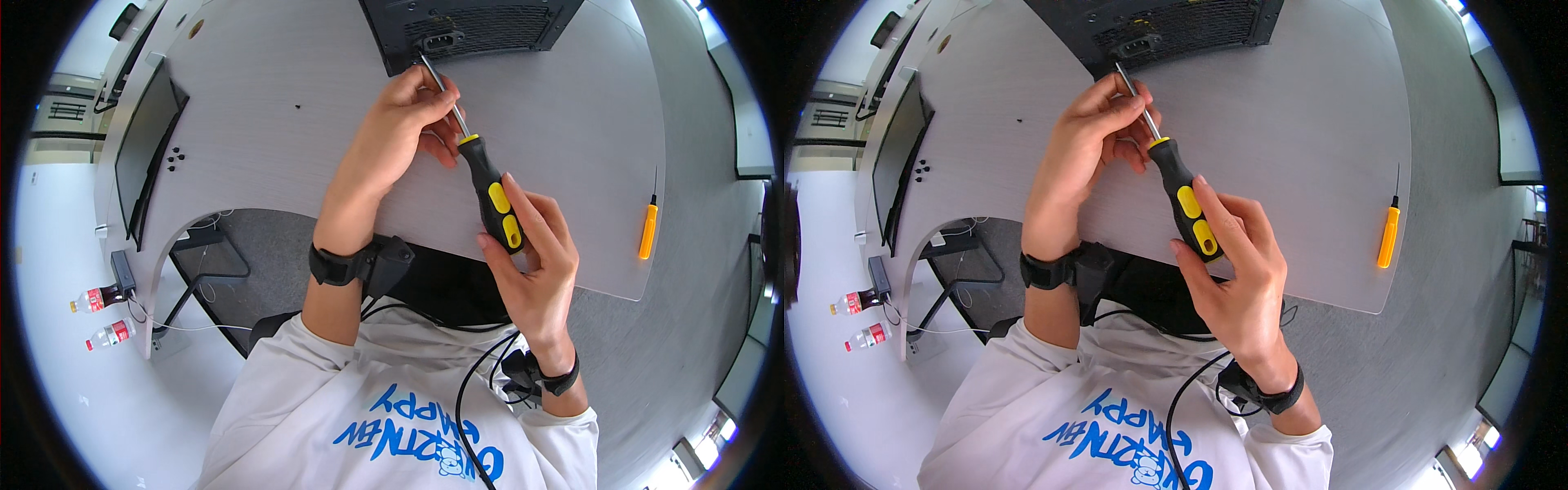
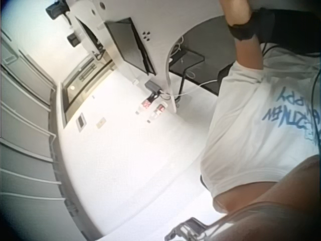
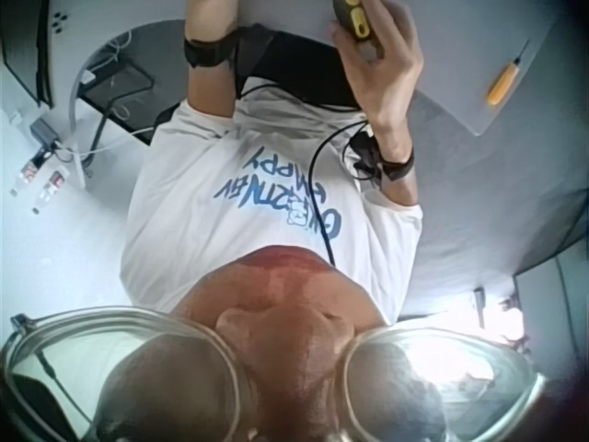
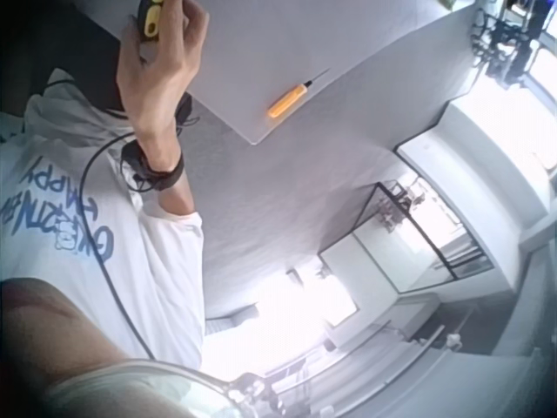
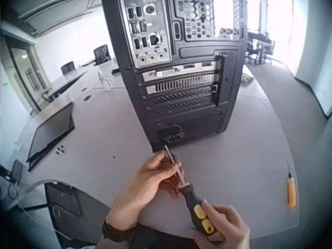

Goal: The person uses a screwdriver to remove screws from the back panel of a desktop computer tower. They then insert a small black component into a slot on the rear of the tower and secure it with a screw.

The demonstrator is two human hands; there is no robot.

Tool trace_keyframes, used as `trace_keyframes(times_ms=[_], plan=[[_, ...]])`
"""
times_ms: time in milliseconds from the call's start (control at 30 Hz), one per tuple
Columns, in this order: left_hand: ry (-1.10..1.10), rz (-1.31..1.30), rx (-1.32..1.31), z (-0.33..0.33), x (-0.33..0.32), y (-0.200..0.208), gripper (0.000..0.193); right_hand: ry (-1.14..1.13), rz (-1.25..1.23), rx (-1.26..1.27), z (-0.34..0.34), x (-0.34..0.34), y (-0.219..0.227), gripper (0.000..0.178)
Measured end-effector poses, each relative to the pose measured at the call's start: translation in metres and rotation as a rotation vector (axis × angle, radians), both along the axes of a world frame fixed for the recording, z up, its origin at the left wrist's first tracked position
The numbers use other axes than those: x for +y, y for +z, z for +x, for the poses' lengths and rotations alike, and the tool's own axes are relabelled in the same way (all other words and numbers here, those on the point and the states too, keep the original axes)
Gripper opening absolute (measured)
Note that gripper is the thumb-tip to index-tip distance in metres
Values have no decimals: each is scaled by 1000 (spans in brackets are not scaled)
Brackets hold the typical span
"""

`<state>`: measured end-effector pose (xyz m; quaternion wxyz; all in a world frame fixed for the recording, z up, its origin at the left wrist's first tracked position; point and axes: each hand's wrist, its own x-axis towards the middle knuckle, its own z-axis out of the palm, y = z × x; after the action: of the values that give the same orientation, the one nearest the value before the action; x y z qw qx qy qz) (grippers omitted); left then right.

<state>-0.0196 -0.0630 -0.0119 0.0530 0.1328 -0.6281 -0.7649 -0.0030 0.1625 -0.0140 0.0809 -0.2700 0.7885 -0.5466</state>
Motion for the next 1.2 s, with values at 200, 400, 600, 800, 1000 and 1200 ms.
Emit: trace_keyframes(times_ms=[200,400,600,800,1000,1200], plan=[[-17,-7,-11,1,-4,4,17,26,-109,-234,2,-2,6,57],[6,-15,-48,3,0,12,21,-41,-120,-198,6,-8,14,55],[62,-36,-49,7,10,17,33,-41,64,379,7,-19,12,55],[47,-34,-39,11,7,18,37,31,150,612,9,-30,7,55],[60,24,-34,11,6,16,37,64,117,526,11,-34,7,61],[83,116,15,10,12,13,34,100,-46,237,6,-29,16,82]])
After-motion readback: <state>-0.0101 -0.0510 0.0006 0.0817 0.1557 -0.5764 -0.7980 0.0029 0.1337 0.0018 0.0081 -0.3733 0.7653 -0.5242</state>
